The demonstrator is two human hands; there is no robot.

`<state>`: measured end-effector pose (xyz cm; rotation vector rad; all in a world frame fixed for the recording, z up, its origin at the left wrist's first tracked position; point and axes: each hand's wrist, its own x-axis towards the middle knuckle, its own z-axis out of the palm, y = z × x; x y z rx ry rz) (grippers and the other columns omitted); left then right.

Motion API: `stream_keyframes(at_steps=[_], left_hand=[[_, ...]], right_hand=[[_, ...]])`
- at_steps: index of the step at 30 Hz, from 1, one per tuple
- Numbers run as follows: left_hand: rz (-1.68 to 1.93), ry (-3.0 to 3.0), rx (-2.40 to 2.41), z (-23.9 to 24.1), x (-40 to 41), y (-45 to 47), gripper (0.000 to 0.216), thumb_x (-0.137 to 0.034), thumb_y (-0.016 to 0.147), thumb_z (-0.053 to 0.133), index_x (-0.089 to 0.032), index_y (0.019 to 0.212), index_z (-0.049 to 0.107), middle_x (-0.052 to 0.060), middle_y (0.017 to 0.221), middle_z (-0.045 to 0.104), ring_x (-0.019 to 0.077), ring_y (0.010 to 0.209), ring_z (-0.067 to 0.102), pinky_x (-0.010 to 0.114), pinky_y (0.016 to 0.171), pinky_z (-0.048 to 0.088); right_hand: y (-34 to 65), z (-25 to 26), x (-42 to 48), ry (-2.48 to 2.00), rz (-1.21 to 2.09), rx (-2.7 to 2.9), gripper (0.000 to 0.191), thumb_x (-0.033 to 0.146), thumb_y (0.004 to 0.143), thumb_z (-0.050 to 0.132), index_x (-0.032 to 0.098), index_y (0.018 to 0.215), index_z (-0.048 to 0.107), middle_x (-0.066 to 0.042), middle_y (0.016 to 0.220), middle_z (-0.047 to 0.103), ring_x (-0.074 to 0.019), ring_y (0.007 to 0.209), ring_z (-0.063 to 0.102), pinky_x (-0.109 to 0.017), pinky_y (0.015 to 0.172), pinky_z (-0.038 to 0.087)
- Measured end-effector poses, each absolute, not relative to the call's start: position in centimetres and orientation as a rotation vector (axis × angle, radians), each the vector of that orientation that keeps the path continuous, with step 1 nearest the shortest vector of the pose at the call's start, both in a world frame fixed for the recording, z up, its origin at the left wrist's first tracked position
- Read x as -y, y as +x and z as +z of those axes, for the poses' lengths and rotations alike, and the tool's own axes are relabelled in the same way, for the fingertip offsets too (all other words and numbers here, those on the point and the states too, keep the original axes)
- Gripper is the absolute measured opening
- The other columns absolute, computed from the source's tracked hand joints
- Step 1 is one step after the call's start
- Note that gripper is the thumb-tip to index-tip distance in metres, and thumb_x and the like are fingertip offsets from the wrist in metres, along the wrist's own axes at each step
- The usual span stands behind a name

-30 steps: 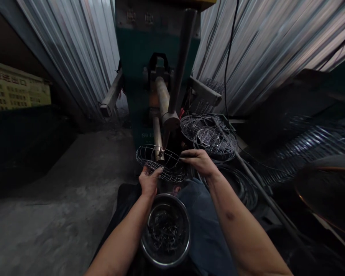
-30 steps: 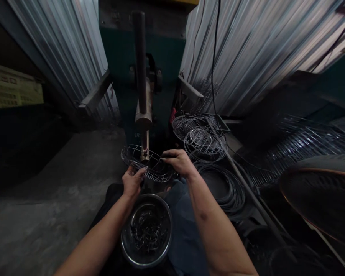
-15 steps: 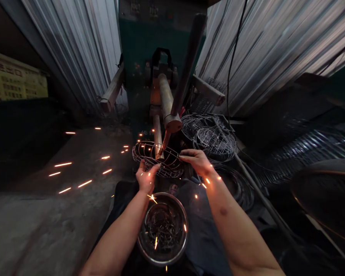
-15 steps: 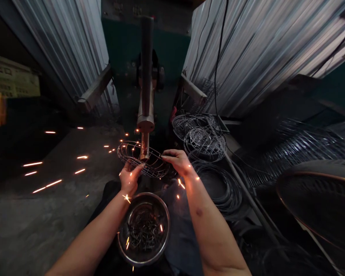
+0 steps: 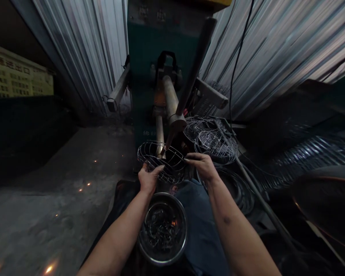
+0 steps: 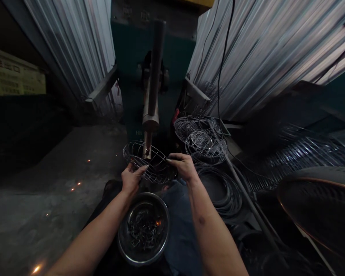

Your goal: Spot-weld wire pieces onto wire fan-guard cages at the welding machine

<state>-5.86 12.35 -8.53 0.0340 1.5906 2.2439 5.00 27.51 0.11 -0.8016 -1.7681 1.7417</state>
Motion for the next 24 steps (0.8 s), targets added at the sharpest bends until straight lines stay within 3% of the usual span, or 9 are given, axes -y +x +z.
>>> stream_keyframes(at_steps=[7,18,24], left_hand=[[2.149,-0.059,-1.522,-7.8,-12.0,-5.1,0.060,-0.033,0.046,0.085,-0.015,0.098,0.061,0.001,0.078,0.063,0.0113,0.061,0.057,0.023,0.051,0.044],[2.125,-0.214,-1.358,-6.9,-12.3,-5.6,0.055,-0.031,0.045,0.084,-0.016,0.091,0.057,-0.003,0.071,0.059,0.0100,0.056,0.055,0.026,0.053,0.046],[2.126,-0.217,-1.287,-7.3,-11.9,-5.7,0.054,-0.029,0.045,0.084,-0.016,0.090,0.057,-0.001,0.075,0.062,0.0120,0.058,0.058,0.028,0.055,0.047]], right_hand=[[5.5,0.1,-26.7,-0.780,1.700,1.752,0.032,0.035,0.045,0.086,0.017,0.069,0.074,-0.002,0.065,0.066,-0.0150,0.059,0.057,-0.030,0.060,0.045],[1.7,2.3,-25.9,-0.699,1.676,1.819,0.025,0.033,0.047,0.082,0.016,0.062,0.070,0.001,0.061,0.062,-0.0140,0.060,0.055,-0.027,0.061,0.045],[4.4,0.9,-27.2,-0.718,1.851,1.810,0.033,0.038,0.052,0.082,0.017,0.076,0.074,0.000,0.066,0.066,-0.0133,0.060,0.058,-0.027,0.061,0.047]])
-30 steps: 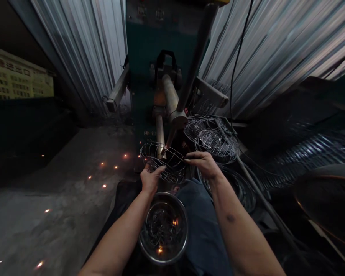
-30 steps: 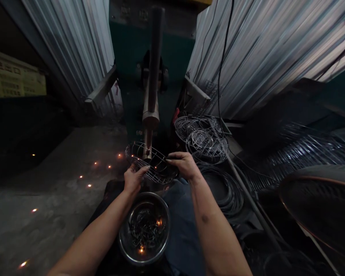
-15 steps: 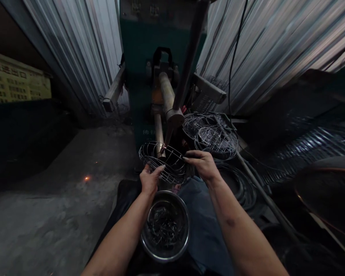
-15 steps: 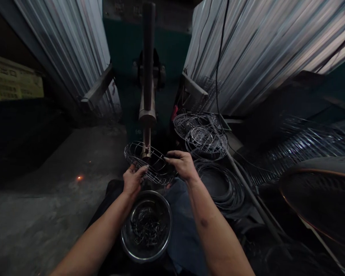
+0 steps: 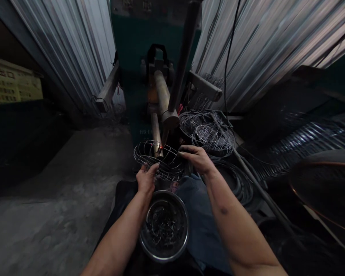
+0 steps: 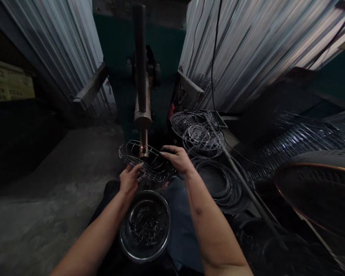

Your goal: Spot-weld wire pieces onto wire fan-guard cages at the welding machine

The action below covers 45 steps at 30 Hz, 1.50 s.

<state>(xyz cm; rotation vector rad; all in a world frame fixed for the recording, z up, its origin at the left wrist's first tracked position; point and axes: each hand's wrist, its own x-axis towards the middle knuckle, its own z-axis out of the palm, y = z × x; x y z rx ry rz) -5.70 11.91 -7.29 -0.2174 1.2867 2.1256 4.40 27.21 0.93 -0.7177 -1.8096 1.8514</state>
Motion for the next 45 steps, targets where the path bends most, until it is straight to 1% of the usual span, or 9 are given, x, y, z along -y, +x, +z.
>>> stream_keyframes(at_steps=[3,6,12,20,24,27,31,36,45], left_hand=[[2.097,-0.280,-1.206,-7.7,-12.0,-5.6,0.047,-0.028,0.047,0.082,-0.015,0.084,0.057,0.000,0.072,0.061,0.0156,0.060,0.061,0.032,0.057,0.049],[2.083,-0.346,-1.123,-8.0,-12.3,-5.5,0.038,-0.026,0.050,0.079,-0.015,0.080,0.057,0.000,0.070,0.060,0.0185,0.062,0.063,0.034,0.058,0.051],[2.102,-0.462,-1.008,-7.7,-13.1,-5.6,0.025,-0.022,0.059,0.074,-0.014,0.075,0.056,-0.001,0.061,0.055,0.0187,0.058,0.062,0.034,0.055,0.051],[2.121,-0.440,-1.027,-7.8,-13.0,-6.2,0.026,-0.024,0.063,0.076,-0.014,0.079,0.058,0.001,0.065,0.058,0.0175,0.058,0.062,0.034,0.057,0.053],[2.074,-0.441,-0.982,-8.0,-12.7,-6.0,0.020,-0.022,0.067,0.071,-0.015,0.079,0.058,0.002,0.067,0.059,0.0195,0.060,0.064,0.036,0.057,0.053],[2.055,-0.488,-0.958,-8.0,-12.7,-5.8,0.016,-0.021,0.068,0.068,-0.016,0.078,0.057,0.002,0.067,0.059,0.0192,0.060,0.064,0.035,0.058,0.053],[2.089,-0.456,-0.953,-8.2,-12.8,-5.8,0.020,-0.020,0.065,0.071,-0.015,0.080,0.058,0.001,0.066,0.058,0.0177,0.060,0.063,0.033,0.058,0.053],[2.084,-0.478,-0.980,-8.0,-13.1,-5.5,0.026,-0.023,0.062,0.076,-0.015,0.076,0.056,-0.001,0.062,0.054,0.0184,0.059,0.062,0.033,0.055,0.052],[2.008,-0.496,-0.967,-7.3,-13.1,-4.7,0.020,-0.024,0.068,0.071,-0.016,0.077,0.054,0.001,0.064,0.054,0.0194,0.060,0.063,0.034,0.057,0.054]], right_hand=[[6.4,0.7,-28.0,-0.764,1.933,1.868,0.038,0.037,0.050,0.084,0.016,0.079,0.075,-0.003,0.067,0.068,-0.0148,0.061,0.060,-0.029,0.062,0.049],[6.7,0.8,-28.1,-0.746,1.893,1.935,0.036,0.036,0.050,0.084,0.014,0.078,0.075,-0.003,0.066,0.068,-0.0146,0.060,0.059,-0.029,0.062,0.048],[3.8,2.2,-27.6,-0.719,1.839,1.930,0.031,0.035,0.049,0.081,0.015,0.071,0.072,0.001,0.058,0.062,-0.0125,0.054,0.054,-0.028,0.058,0.044],[2.7,1.8,-27.4,-0.678,1.806,1.885,0.022,0.031,0.051,0.079,0.016,0.062,0.069,0.002,0.058,0.061,-0.0112,0.057,0.053,-0.026,0.059,0.042],[3.1,2.0,-27.1,-0.695,1.911,1.878,0.026,0.032,0.050,0.081,0.016,0.068,0.070,0.001,0.060,0.063,-0.0125,0.057,0.055,-0.027,0.059,0.044],[3.4,2.4,-26.9,-0.700,1.908,1.893,0.028,0.032,0.050,0.082,0.015,0.069,0.070,0.000,0.061,0.063,-0.0131,0.056,0.056,-0.027,0.058,0.045],[3.6,2.5,-27.0,-0.736,1.851,1.875,0.030,0.032,0.048,0.083,0.015,0.069,0.071,0.001,0.059,0.062,-0.0118,0.054,0.054,-0.026,0.055,0.043],[3.7,2.1,-27.3,-0.779,1.769,1.830,0.032,0.033,0.043,0.085,0.015,0.064,0.070,0.001,0.059,0.061,-0.0113,0.056,0.053,-0.026,0.057,0.043],[4.0,2.5,-27.0,-0.720,1.788,1.913,0.030,0.033,0.049,0.083,0.016,0.071,0.071,0.000,0.065,0.064,-0.0127,0.059,0.055,-0.027,0.059,0.044]])
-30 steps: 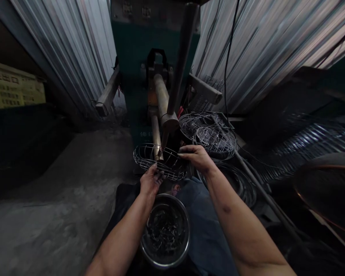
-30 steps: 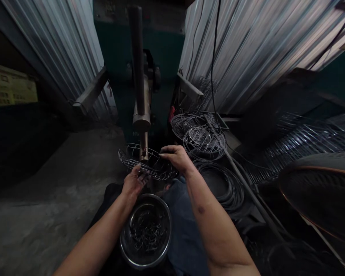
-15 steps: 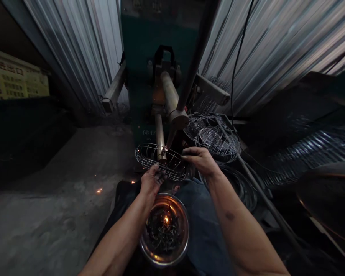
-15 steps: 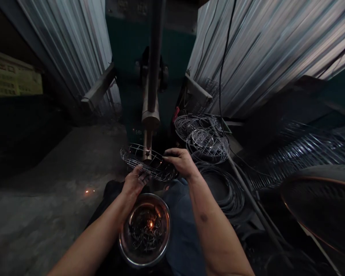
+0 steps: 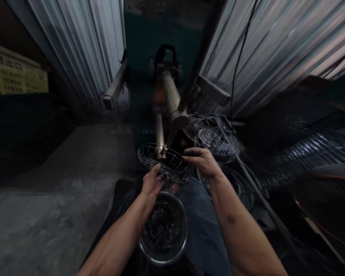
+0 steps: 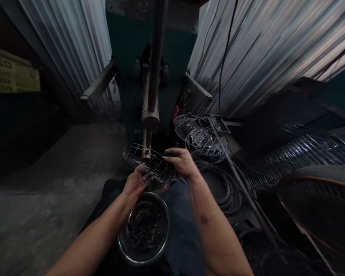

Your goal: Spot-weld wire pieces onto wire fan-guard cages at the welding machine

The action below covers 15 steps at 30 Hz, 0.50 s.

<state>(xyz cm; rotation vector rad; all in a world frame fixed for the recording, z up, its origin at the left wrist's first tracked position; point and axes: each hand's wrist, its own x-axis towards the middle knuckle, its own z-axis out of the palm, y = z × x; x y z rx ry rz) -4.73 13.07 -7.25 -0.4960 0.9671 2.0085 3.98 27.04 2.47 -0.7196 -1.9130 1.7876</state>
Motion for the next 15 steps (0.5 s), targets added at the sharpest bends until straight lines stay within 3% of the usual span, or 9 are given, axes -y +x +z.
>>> stream_keyframes(at_steps=[15], left_hand=[[2.111,-0.607,-0.832,-7.6,-13.7,-5.4,0.016,-0.026,0.075,0.068,-0.016,0.081,0.057,0.004,0.070,0.059,0.0184,0.065,0.063,0.037,0.065,0.055]], right_hand=[[-0.1,3.5,-26.7,-0.597,1.655,2.047,0.025,0.035,0.052,0.078,0.016,0.067,0.070,0.000,0.067,0.063,-0.0147,0.066,0.055,-0.029,0.066,0.044]])
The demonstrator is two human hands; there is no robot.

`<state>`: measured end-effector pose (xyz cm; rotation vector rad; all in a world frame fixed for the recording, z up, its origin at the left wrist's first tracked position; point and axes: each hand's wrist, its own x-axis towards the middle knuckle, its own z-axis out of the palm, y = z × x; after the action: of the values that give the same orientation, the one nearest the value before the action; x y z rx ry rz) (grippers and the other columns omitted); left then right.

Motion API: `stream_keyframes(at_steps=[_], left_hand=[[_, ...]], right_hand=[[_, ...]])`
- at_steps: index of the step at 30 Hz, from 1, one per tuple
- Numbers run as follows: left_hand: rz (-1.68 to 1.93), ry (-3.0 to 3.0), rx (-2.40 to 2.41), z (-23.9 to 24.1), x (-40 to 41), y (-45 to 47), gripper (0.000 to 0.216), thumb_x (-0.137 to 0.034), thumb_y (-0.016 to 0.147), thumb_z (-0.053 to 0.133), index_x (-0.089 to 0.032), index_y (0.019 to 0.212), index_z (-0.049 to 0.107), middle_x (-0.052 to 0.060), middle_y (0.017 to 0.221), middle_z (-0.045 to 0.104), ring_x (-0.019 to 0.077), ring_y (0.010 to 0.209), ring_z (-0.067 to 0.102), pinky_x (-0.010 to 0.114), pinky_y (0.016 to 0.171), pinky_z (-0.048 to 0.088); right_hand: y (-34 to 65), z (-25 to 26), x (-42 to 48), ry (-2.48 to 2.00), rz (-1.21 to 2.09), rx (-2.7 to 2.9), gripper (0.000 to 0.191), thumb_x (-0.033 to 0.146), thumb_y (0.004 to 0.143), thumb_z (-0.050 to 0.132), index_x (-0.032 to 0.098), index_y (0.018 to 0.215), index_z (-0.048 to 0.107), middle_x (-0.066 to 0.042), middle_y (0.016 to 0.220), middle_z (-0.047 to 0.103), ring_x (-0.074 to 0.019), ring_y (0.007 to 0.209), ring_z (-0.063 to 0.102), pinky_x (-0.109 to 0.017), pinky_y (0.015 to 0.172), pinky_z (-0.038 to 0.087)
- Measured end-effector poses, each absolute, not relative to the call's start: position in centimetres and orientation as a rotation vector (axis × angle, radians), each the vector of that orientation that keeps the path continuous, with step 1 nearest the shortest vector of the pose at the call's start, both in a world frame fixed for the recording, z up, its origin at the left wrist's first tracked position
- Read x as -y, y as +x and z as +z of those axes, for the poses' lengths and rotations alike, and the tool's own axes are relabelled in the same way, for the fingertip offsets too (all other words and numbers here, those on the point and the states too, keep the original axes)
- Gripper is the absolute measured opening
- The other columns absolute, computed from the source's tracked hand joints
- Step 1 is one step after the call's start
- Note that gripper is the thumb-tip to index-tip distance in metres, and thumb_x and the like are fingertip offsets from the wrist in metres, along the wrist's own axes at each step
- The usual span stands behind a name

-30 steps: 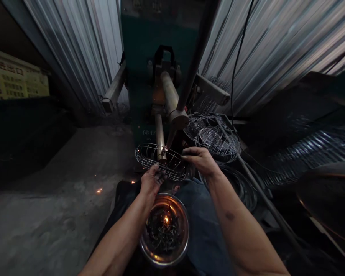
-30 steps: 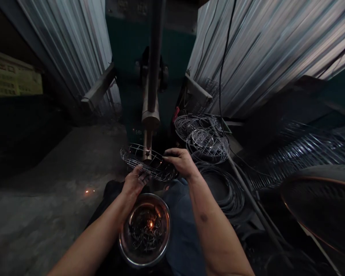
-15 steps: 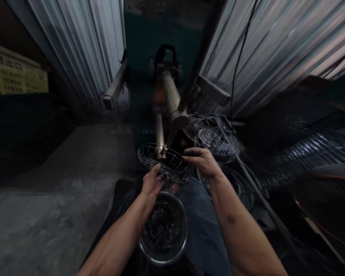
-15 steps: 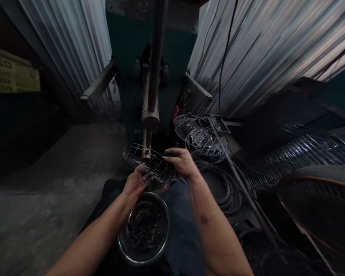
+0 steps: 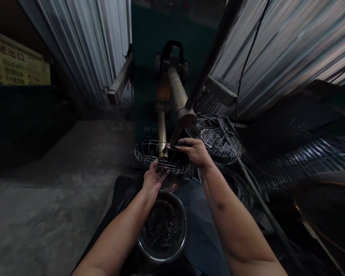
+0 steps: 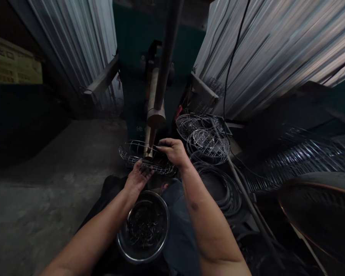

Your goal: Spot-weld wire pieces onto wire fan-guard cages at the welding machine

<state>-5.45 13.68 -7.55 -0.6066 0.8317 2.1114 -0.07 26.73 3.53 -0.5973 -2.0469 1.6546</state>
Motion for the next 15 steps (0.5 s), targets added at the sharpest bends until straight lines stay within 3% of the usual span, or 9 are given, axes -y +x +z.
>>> stream_keyframes(at_steps=[15], left_hand=[[2.122,-0.599,-0.852,-7.94,-14.03,-5.06,0.015,-0.025,0.074,0.069,-0.015,0.081,0.059,0.002,0.063,0.056,0.0181,0.059,0.063,0.035,0.063,0.055]], right_hand=[[-0.28,4.09,-26.47,-0.714,1.748,2.002,0.031,0.037,0.046,0.081,0.015,0.064,0.068,0.002,0.058,0.059,-0.0112,0.054,0.051,-0.026,0.053,0.040]])
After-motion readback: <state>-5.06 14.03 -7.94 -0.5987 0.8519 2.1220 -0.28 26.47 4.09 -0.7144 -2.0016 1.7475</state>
